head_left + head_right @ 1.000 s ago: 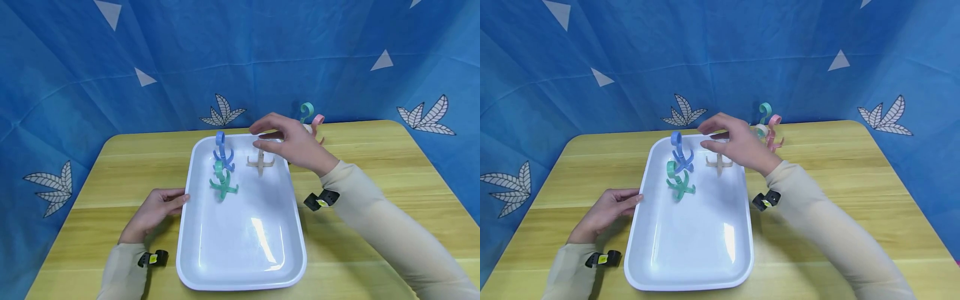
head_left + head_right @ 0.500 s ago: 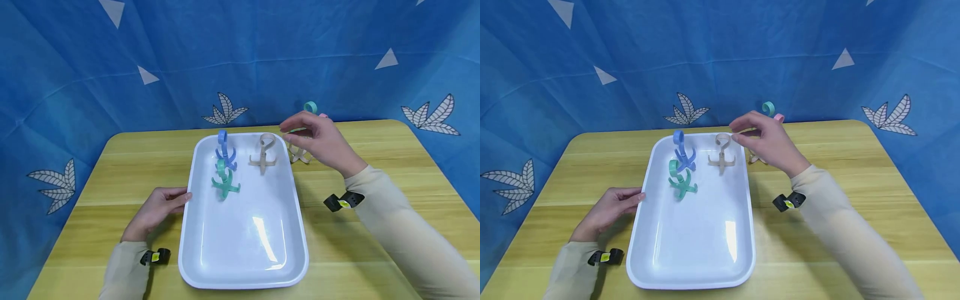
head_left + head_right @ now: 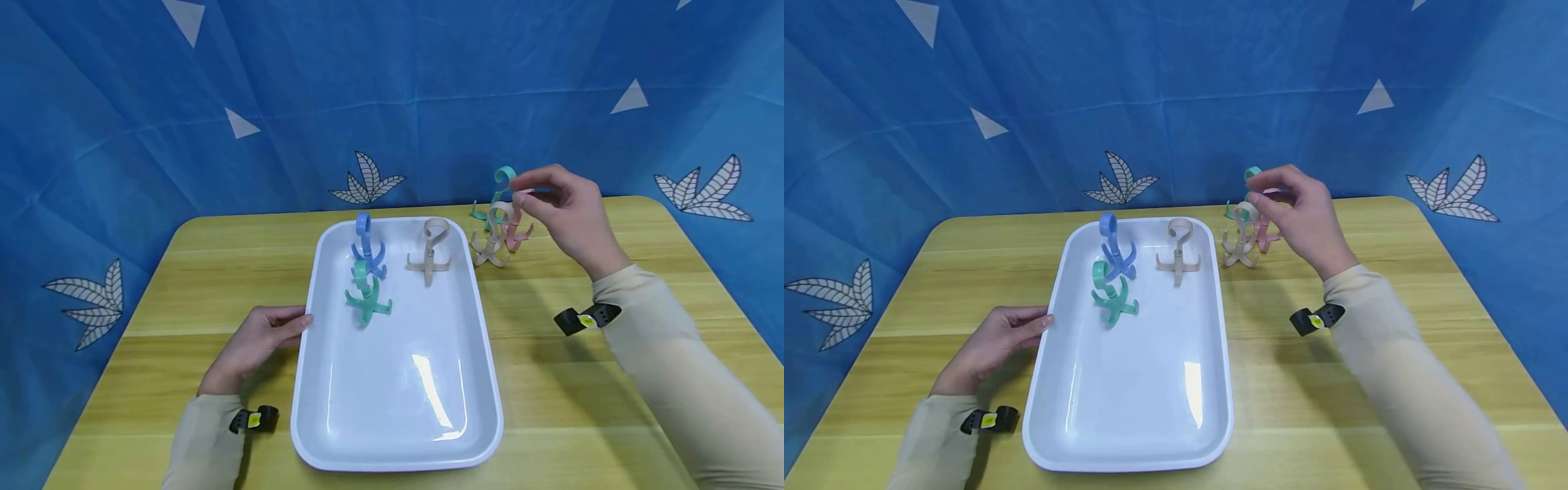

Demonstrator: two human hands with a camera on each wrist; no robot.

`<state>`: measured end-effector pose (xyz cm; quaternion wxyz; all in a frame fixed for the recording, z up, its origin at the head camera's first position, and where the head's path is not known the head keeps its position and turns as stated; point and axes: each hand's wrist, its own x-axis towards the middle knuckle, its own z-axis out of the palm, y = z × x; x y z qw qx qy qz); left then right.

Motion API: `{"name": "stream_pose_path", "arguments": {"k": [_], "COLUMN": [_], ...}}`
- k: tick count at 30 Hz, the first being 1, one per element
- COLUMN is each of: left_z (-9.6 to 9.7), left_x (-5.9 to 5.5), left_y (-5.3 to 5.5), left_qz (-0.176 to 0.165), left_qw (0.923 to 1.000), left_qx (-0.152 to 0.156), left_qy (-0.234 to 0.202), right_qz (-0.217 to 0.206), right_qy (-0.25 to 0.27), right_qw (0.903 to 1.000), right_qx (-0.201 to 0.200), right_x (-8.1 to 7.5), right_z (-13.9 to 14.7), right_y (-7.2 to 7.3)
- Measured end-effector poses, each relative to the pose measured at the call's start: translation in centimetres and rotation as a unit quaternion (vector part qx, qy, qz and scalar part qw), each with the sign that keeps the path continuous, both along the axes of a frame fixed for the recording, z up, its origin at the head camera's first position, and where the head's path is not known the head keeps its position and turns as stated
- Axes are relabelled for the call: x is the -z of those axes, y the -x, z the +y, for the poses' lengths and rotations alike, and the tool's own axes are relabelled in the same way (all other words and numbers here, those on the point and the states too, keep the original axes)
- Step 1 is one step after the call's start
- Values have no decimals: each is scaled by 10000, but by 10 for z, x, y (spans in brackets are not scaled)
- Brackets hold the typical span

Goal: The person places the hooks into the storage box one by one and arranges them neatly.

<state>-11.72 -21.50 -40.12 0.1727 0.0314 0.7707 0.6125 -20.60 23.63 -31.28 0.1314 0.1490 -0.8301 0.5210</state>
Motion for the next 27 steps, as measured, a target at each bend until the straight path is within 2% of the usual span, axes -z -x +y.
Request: {"name": "stream_pose_path", "arguments": {"k": [4,8,14,20,27], "left_z": [0,-1,-1,-1,-1], "left_x": [0,0,-1,-1,0], "left_y": [0,0,1,2,3], "left_qz": [13,-14,-88,-121,-66], "left_qw": [10000,10000,9999,9999,9999], "left_qx": [10,25,53,20,12], "left_qy": [4,-66,-116,-7,141], "right_qz": [-34,-138,-597,-1031,-899], "right_qy": [-53,122,451,169,182], "right_qw": [9996,9989,9956,9926,9928], "right_qx": [279,441,566,623,773], "right_x": [6,13,28,42,48], "right_z": [8,14,24,26,19], "right_y": [3,10,20,30,36]}}
